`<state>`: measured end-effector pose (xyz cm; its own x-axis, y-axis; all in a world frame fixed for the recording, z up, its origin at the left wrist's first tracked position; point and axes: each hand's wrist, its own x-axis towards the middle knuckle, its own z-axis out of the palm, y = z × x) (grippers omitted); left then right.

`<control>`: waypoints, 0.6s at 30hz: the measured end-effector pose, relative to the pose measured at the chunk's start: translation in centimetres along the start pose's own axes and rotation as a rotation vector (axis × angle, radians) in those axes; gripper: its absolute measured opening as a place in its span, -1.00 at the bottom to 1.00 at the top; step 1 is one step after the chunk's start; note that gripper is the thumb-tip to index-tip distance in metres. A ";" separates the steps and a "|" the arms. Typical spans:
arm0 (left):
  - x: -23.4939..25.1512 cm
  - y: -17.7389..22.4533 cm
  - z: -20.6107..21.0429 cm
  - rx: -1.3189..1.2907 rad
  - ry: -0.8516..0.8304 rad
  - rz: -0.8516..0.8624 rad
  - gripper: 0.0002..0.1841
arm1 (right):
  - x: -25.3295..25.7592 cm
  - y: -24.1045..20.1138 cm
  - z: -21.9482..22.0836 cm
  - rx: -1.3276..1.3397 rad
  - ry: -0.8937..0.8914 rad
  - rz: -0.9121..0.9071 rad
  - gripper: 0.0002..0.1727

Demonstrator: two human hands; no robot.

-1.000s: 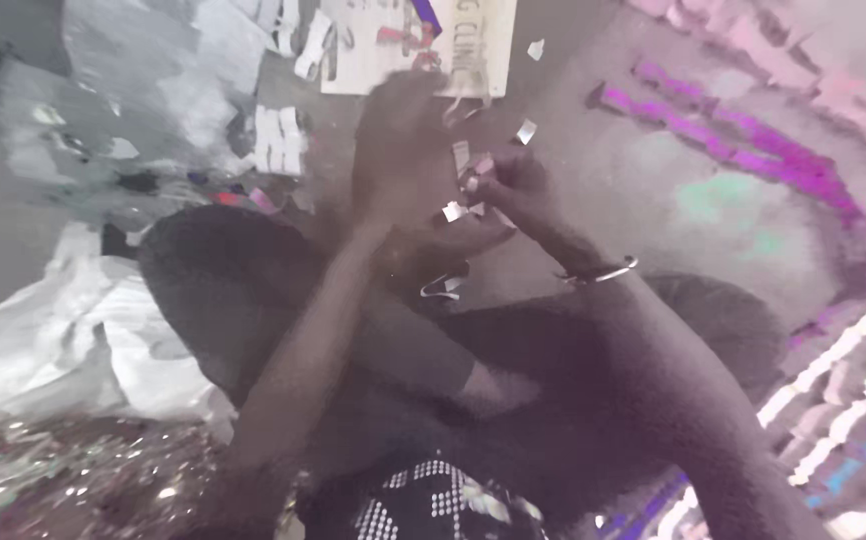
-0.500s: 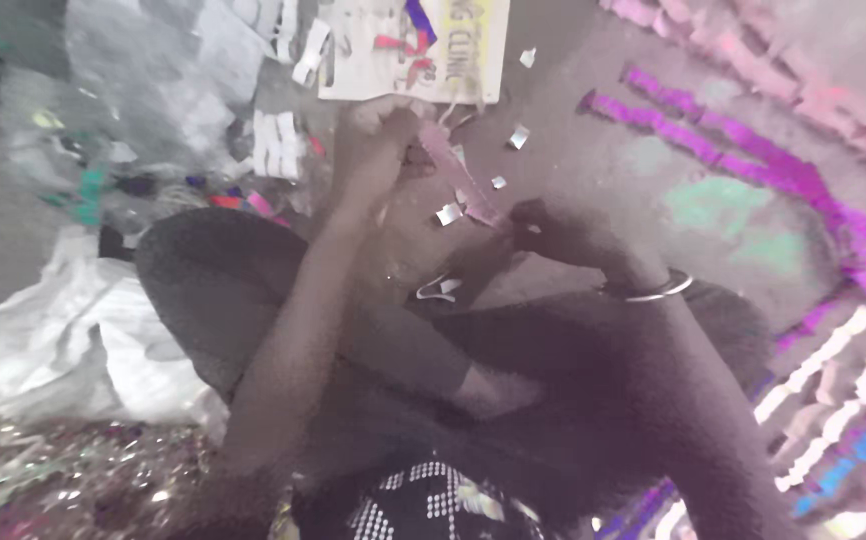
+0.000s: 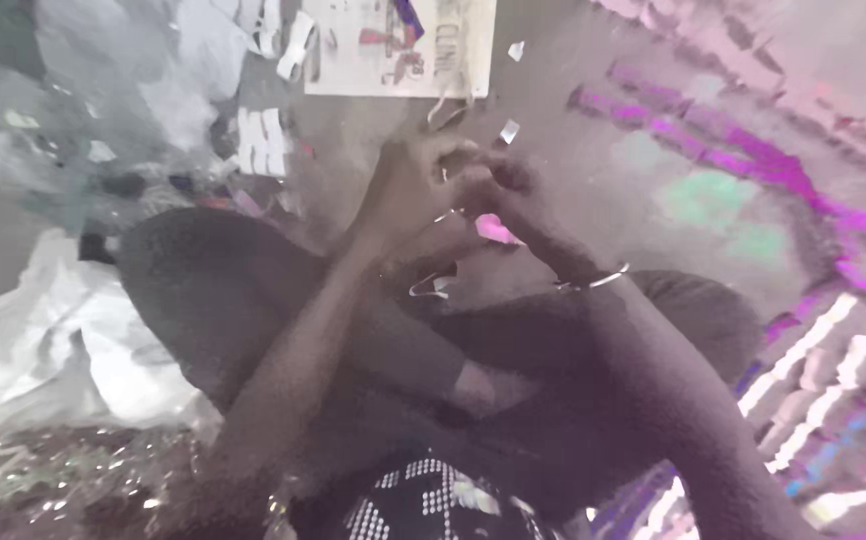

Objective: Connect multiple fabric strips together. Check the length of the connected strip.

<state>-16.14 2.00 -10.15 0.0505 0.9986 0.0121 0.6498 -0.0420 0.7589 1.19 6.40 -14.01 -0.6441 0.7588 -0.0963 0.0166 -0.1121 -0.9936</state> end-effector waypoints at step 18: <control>1.6 -1.7 -2.0 -0.088 0.140 -0.297 -0.73 | -0.3 0.0 -1.3 0.008 -0.231 0.008 -0.90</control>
<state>-18.69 3.76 -10.17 -0.2396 0.9616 -0.1335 0.5521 0.2481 0.7960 2.41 6.99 -14.04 -0.8019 0.5912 -0.0867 0.0169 -0.1226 -0.9923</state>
